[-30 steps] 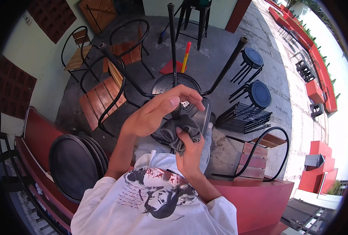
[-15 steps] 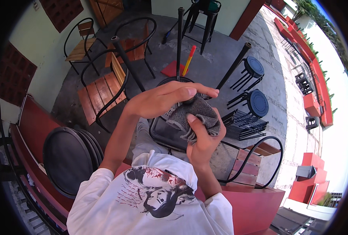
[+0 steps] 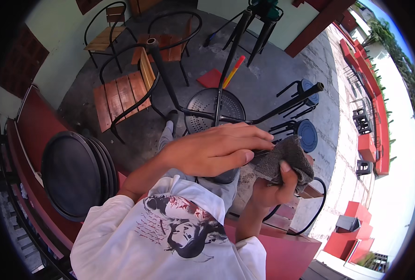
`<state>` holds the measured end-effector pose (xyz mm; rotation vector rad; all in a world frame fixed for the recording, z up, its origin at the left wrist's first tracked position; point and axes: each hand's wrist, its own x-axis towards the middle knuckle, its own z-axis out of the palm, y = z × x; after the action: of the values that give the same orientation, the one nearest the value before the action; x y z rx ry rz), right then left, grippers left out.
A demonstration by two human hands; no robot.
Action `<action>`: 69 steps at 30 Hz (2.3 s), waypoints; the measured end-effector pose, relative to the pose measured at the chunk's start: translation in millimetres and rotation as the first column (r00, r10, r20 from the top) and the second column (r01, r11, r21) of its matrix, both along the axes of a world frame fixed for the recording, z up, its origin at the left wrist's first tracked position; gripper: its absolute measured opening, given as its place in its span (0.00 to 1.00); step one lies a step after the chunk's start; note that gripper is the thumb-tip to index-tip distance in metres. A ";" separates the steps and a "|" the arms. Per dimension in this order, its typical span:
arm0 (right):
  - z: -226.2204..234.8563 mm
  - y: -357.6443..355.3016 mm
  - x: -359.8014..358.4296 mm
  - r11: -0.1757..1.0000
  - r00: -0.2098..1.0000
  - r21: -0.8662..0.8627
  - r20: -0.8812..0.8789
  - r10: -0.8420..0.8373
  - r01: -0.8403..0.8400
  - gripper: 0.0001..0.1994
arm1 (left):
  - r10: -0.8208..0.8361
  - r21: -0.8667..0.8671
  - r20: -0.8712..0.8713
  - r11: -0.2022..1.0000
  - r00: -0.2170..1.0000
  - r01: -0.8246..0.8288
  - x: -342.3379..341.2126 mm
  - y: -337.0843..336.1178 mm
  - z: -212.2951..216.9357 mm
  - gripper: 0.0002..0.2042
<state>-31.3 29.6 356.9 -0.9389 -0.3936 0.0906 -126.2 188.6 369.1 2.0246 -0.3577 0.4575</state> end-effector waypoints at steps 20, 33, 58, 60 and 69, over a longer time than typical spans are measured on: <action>-244.4 46.2 86.4 0.053 0.347 -0.953 -0.057 0.936 -0.298 0.22 | 0.725 -0.628 0.367 0.656 0.583 -0.419 19.4 -73.2 -28.1 0.19; -248.6 38.4 107.7 -0.166 0.002 -0.434 -0.360 0.933 -0.886 0.23 | 0.591 -0.625 0.180 0.686 0.786 -0.373 8.5 -54.5 -41.2 0.34; 32.4 11.4 68.9 0.269 0.444 -0.492 -0.284 0.850 -0.828 0.18 | 0.227 -0.397 -0.006 0.893 0.974 -0.211 1.9 -15.1 -28.2 0.43; 33.3 11.7 65.7 0.368 0.635 -0.660 -0.217 0.741 -0.655 0.24 | 0.234 -0.429 0.000 0.878 0.972 -0.212 4.3 -17.7 -32.2 0.43; 48.7 6.4 57.2 0.412 0.548 -0.647 -0.010 0.836 -0.641 0.14 | 0.207 -0.598 -0.049 0.777 0.977 -0.195 6.2 -30.4 -43.4 0.44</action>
<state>25.9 36.1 405.6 -1.3347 -1.1512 0.9823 -120.0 158.2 325.6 1.4312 0.0106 0.6329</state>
